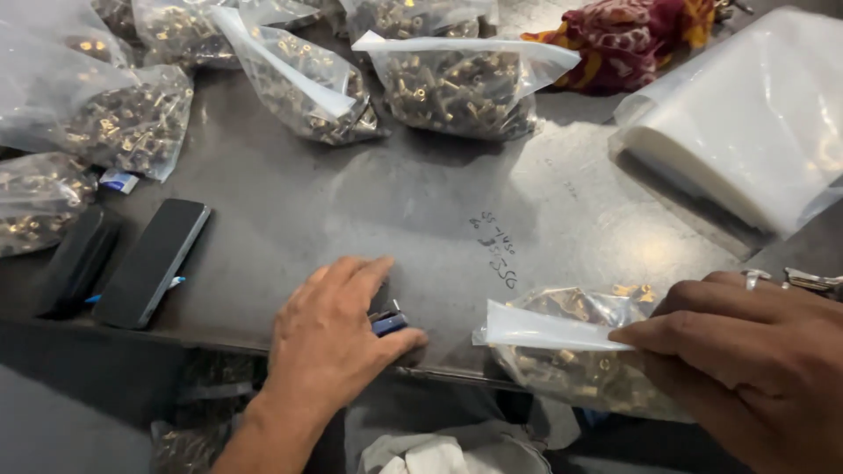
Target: Packaging small metal components into plastic zip-lock bags at a workbench.
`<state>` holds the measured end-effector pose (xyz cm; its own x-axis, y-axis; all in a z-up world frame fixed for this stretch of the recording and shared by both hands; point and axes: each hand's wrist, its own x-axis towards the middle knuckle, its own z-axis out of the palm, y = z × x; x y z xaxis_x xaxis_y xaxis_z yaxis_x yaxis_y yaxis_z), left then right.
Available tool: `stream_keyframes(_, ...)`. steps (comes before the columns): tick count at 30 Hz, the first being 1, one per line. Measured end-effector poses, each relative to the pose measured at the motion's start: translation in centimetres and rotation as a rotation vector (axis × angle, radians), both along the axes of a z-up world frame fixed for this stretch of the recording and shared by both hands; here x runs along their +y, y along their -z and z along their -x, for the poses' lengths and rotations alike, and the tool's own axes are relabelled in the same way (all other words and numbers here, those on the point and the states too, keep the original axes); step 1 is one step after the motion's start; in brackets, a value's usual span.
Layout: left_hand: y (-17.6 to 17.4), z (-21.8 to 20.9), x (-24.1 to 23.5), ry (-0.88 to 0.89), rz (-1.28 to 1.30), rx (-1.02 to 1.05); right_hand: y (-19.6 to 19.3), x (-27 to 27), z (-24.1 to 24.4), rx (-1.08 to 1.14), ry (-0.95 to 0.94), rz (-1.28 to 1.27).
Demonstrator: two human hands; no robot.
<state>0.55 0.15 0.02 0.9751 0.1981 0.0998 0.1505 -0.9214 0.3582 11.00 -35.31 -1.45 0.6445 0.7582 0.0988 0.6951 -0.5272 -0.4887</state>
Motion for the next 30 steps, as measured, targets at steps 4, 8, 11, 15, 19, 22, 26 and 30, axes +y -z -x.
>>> stream_keyframes(4, 0.7, 0.9, 0.8, 0.028, -0.048, -0.071, -0.9, 0.3, 0.4, 0.043, 0.028, 0.046)
stream_keyframes(8, 1.5, 1.8, 1.6, -0.052, -0.028, -0.070, -1.1, 0.5, 0.3, 0.072, 0.045, 0.099)
stream_keyframes(11, 0.7, 1.7, 0.5, -0.060, 0.169, -0.136, -2.1, 1.3, 0.3, 0.106, 0.110, 0.139)
stream_keyframes(15, -1.0, 1.8, -1.3, -0.029, 0.407, -0.292, -3.2, 2.7, 0.1, 0.072, 0.181, 0.096)
stream_keyframes(19, -5.9, 1.7, -3.2, 0.211, 0.350, -0.401, -4.5, 4.1, -0.1, 0.101, 0.231, 0.156)
stream_keyframes(22, -8.9, 1.1, -4.7, 0.412, 0.167, -0.328, -5.3, 4.8, 0.4, 0.177, 0.288, 0.212)
stream_keyframes(26, -10.6, -0.3, -6.2, 0.673, -0.060, -0.426, -5.1, 4.4, 1.3, 0.102, 0.272, 0.116)
stream_keyframes(30, -10.6, -1.6, -7.6, 0.738, -0.256, -0.227, -5.3, 4.2, 1.9, 0.056, 0.235, 0.134)
